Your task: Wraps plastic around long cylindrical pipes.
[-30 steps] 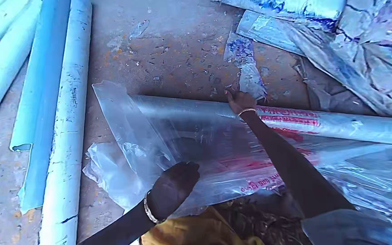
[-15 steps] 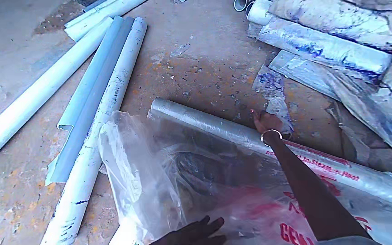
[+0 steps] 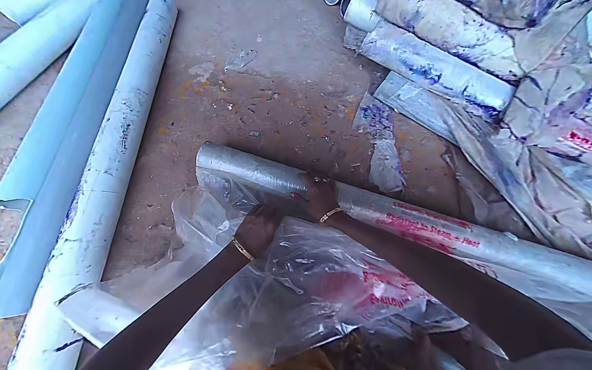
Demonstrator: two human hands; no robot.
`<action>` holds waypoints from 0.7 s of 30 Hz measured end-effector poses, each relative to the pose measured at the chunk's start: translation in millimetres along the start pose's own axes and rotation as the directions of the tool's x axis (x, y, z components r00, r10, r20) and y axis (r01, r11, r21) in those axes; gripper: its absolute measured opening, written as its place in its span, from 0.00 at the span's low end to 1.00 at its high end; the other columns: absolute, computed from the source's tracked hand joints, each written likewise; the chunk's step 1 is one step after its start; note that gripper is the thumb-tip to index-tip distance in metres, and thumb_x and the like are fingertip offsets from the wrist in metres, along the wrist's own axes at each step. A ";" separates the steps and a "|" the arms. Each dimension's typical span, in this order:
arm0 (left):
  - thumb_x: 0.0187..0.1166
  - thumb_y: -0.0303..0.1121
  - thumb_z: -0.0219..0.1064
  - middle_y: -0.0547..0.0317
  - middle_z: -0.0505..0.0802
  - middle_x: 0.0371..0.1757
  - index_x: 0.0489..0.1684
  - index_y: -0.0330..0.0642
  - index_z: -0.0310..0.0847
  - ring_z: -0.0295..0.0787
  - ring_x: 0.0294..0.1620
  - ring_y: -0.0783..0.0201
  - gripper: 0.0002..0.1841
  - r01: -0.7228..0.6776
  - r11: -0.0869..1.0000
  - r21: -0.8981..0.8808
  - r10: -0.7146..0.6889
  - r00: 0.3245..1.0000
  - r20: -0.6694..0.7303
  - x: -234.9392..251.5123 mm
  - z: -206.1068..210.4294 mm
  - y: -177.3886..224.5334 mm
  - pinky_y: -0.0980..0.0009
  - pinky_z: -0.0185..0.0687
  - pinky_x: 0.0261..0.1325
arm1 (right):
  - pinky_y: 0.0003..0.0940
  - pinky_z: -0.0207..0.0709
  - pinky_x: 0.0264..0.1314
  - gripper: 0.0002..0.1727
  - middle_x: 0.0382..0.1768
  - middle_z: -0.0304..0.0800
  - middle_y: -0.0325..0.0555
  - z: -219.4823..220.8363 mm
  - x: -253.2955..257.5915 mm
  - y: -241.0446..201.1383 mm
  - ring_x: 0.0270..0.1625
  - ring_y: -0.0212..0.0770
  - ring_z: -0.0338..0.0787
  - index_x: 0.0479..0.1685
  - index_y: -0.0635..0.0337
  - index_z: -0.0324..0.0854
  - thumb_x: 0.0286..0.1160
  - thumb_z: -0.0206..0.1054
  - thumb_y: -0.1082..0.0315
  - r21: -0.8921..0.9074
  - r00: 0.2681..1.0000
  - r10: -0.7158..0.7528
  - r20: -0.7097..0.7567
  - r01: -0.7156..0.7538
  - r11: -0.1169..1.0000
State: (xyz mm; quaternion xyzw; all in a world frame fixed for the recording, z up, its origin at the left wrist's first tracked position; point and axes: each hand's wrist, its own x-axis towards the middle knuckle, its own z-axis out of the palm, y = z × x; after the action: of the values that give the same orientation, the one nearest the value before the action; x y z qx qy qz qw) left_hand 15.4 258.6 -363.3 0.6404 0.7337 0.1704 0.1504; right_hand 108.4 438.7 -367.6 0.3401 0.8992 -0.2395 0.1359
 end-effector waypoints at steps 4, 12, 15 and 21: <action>0.82 0.22 0.59 0.29 0.86 0.69 0.70 0.24 0.78 0.78 0.77 0.35 0.19 0.182 0.981 -0.073 -0.147 0.930 0.337 23.4 -7.8 -2.9 0.44 0.65 0.82 | 0.68 0.61 0.81 0.42 0.69 0.84 0.67 23.4 31.6 -2.0 0.77 0.68 0.78 0.86 0.59 0.67 0.84 0.57 0.36 -0.145 0.990 -0.024 -0.137 0.004 0.989; 0.72 0.20 0.64 0.34 0.92 0.38 0.39 0.24 0.86 0.93 0.47 0.37 0.06 -0.142 0.989 -0.038 0.146 0.979 0.140 16.8 -11.1 16.4 0.48 0.87 0.45 | 0.68 0.76 0.56 0.40 0.52 0.90 0.72 -23.2 102.0 19.7 0.60 0.72 0.90 0.57 0.71 0.83 0.91 0.42 0.38 -0.133 0.946 0.160 -0.282 -0.204 0.970; 0.59 0.26 0.72 0.44 0.93 0.38 0.38 0.32 0.90 0.95 0.43 0.46 0.11 -0.250 0.966 0.069 0.258 0.956 -0.137 -13.2 12.3 17.1 0.57 0.89 0.43 | 0.67 0.76 0.59 0.40 0.57 0.89 0.71 -32.7 120.5 18.1 0.63 0.70 0.89 0.65 0.69 0.81 0.90 0.44 0.37 -0.158 0.950 0.209 -0.230 -0.248 0.956; 0.74 0.58 0.68 0.22 0.66 0.87 0.88 0.21 0.55 0.60 0.90 0.33 0.52 -0.142 0.915 -0.378 0.261 0.922 0.287 -86.1 -57.3 29.7 0.34 0.46 0.89 | 0.66 0.67 0.78 0.35 0.69 0.83 0.72 -46.5 100.4 48.3 0.76 0.68 0.80 0.79 0.68 0.72 0.95 0.45 0.44 0.134 0.995 -0.003 -0.100 0.017 0.991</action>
State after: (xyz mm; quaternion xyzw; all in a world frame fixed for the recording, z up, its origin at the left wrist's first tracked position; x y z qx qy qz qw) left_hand 28.2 173.6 -298.6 0.6959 0.5847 0.2029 0.3642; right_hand 63.8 549.5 -385.4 0.3554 0.8883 -0.2832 0.0663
